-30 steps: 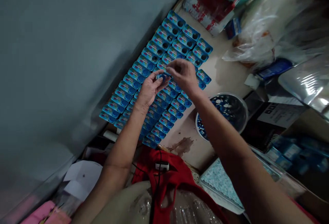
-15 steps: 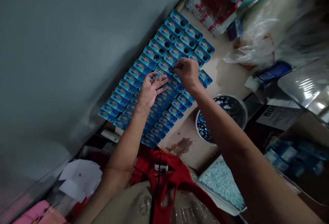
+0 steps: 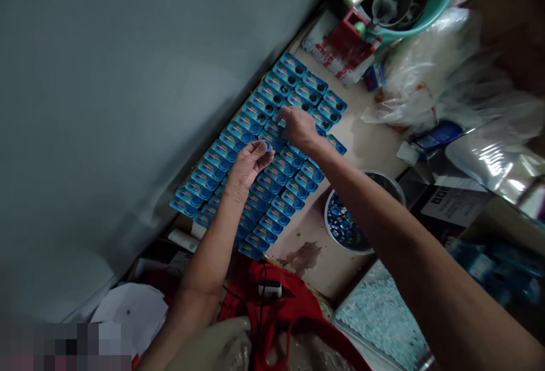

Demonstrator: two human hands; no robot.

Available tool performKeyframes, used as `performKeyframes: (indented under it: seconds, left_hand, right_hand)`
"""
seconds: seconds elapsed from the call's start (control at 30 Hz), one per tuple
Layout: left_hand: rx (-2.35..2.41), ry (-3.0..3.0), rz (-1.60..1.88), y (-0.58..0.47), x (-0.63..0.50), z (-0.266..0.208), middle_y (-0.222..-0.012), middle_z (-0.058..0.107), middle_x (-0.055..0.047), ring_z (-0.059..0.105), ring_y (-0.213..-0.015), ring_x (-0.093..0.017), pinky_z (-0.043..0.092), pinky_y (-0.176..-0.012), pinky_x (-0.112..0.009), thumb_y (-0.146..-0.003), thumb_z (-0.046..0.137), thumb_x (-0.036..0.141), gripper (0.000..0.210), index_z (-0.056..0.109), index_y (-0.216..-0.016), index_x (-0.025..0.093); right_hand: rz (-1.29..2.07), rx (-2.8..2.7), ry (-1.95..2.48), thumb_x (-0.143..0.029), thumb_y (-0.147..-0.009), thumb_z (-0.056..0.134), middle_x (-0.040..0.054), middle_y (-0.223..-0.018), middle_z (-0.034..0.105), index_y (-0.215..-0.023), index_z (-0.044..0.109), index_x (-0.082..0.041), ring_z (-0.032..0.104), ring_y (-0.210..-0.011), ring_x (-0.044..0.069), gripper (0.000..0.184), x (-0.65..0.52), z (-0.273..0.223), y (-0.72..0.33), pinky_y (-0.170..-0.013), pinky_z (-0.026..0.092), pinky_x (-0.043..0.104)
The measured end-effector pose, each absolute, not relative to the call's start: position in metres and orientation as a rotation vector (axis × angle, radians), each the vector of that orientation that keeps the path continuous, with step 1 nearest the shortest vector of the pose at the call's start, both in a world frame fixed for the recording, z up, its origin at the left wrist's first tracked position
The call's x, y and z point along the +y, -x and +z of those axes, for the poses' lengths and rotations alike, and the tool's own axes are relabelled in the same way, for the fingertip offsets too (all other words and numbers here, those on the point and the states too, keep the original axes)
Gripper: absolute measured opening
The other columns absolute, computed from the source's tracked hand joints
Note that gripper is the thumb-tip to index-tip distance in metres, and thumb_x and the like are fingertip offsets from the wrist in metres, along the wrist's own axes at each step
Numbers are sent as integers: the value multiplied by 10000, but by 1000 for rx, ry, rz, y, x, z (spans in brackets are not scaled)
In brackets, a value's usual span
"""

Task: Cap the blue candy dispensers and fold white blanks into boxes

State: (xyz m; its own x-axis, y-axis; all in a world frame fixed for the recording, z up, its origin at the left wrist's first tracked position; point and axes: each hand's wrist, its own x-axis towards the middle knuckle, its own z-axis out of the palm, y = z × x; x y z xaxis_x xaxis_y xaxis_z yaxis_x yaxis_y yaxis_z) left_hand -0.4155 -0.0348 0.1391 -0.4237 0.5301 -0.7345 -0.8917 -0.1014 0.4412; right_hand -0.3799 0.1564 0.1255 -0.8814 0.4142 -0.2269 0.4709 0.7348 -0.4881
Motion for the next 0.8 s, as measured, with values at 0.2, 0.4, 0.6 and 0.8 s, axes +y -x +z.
performKeyframes:
  seconds: [0.2, 0.4, 0.6, 0.8]
  left_hand:
    - [1150, 446, 1653, 417, -42, 135, -713, 695, 56, 662, -618, -62, 550, -663, -168, -690, 973, 248, 351, 674, -850, 158]
    - [1096, 485, 1657, 411, -25, 132, -714, 709, 59, 685, -640, -62, 559, -655, -153, -721, 952, 226, 310, 678, -853, 171]
    - [1135, 477, 1779, 429, -22, 136, -813, 770, 30, 738, -742, -71, 601, -804, -186, -774, 903, 161, 244, 720, -935, 170]
    - [1189, 486, 1765, 443, -39, 132, -810, 777, 19, 745, -722, -80, 600, -743, -173, -720, 938, 147, 325, 704, -945, 168]
  right_hand:
    - [-1560, 2792, -538, -257, -911, 663, 47, -971, 716, -1073, 786, -229, 659, -845, 179, 206, 102, 148, 331, -789, 529, 312]
    - [-1901, 2701, -895, -266, -841, 708, 19, -853, 725, -861, 767, -227, 655, -791, 175, 73, 110, 145, 334, -746, 532, 314]
    - [-1225, 2886, -1088, -154, -800, 692, 36, -895, 757, -903, 757, -194, 665, -875, 195, 128, 177, 134, 408, -859, 540, 347]
    - [-509, 2730, -883, -131, -819, 748, 78, -1089, 783, -935, 775, -213, 700, -1083, 269, 145, 196, 149, 461, -983, 550, 419]
